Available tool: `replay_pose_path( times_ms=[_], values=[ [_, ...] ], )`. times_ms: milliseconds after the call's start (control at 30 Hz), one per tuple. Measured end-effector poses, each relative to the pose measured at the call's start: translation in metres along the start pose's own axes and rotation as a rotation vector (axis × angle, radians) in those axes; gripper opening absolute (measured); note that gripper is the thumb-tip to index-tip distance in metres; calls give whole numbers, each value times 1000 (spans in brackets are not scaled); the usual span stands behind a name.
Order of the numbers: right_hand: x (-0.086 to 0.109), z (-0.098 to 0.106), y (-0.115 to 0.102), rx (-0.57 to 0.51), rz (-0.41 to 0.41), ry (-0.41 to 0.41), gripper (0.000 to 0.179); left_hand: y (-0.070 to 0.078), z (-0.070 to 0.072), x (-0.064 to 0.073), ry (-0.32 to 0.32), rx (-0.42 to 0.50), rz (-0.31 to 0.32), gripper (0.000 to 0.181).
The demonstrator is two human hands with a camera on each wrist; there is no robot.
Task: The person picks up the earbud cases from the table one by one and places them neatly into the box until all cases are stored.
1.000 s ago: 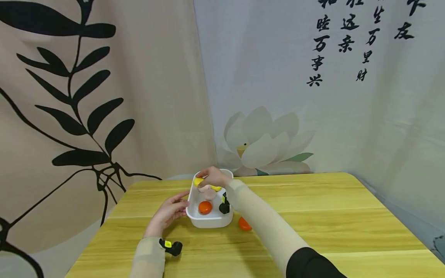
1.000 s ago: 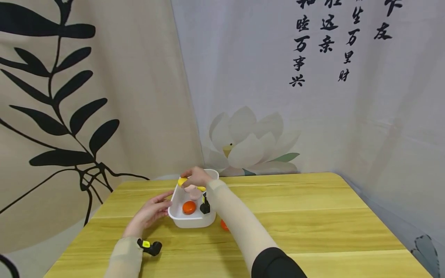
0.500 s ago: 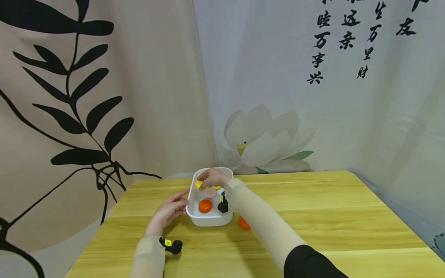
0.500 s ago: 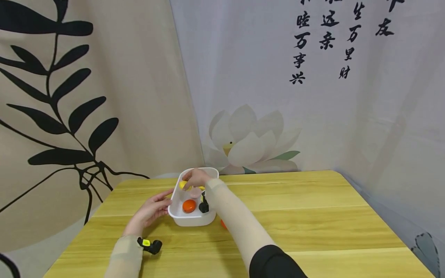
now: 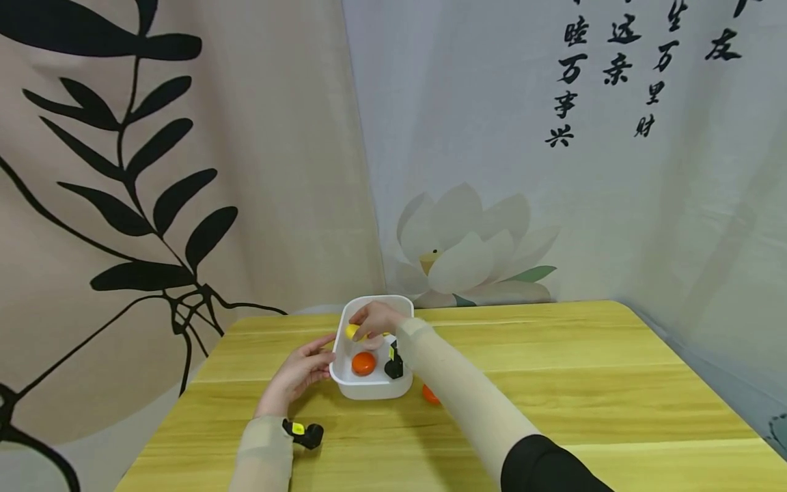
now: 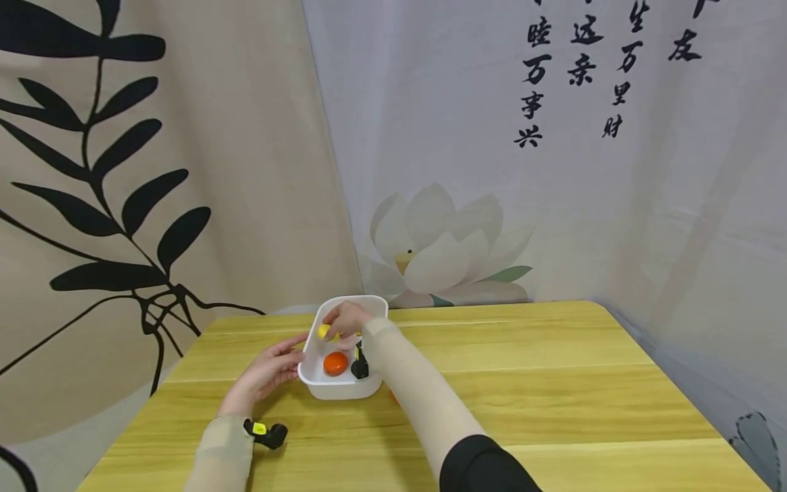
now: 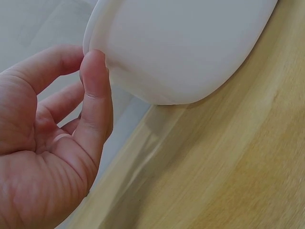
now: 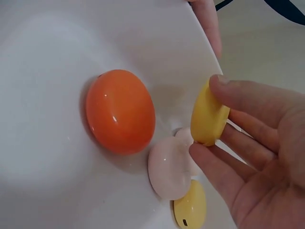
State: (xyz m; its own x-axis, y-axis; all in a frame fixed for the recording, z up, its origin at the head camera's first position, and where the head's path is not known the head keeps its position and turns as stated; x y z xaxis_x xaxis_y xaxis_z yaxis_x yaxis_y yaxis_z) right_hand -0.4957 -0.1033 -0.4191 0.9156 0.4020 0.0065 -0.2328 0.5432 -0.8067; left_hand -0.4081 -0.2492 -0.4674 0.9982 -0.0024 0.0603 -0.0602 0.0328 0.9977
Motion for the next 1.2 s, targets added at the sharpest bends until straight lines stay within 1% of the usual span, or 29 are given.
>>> replay_pose_path(
  times_ms=[133,300,467,700,800,967,1200],
  values=[
    [1,-3,1,-3,1,0,38,0,-1,0,-9,-7,-7,58],
    [2,-5,1,-35,0,-8,40,0,-2,-1,-1,0,1,56],
    [1,-3,1,-60,-3,-8,39,0,-2,-1,4,-4,3,56],
    [2,4,-1,-52,5,-31,41,-1,0,0,20,-1,12,56],
    [6,11,-3,-29,22,-37,43,-1,-1,-1,26,9,16,55],
    [13,27,-11,25,80,-46,46,-1,0,-1,37,-1,11,57],
    [29,51,-22,31,154,-38,45,-1,1,-2,31,-14,7,57]
  ],
)
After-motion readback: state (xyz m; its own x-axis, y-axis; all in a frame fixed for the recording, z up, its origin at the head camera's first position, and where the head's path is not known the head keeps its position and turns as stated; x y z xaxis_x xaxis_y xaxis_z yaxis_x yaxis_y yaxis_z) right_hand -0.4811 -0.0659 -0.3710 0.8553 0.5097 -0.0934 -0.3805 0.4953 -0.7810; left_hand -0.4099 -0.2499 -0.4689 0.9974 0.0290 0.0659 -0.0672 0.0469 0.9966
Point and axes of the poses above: each hand's wrist, its own x-axis away from the middle knuckle, its own z-axis out of the back of the hand, y = z × x, the point moved 8 cm from there along -x, towards the middle knuckle, and after that the axes turned 11 degrees about y, right-handed, at the moved point
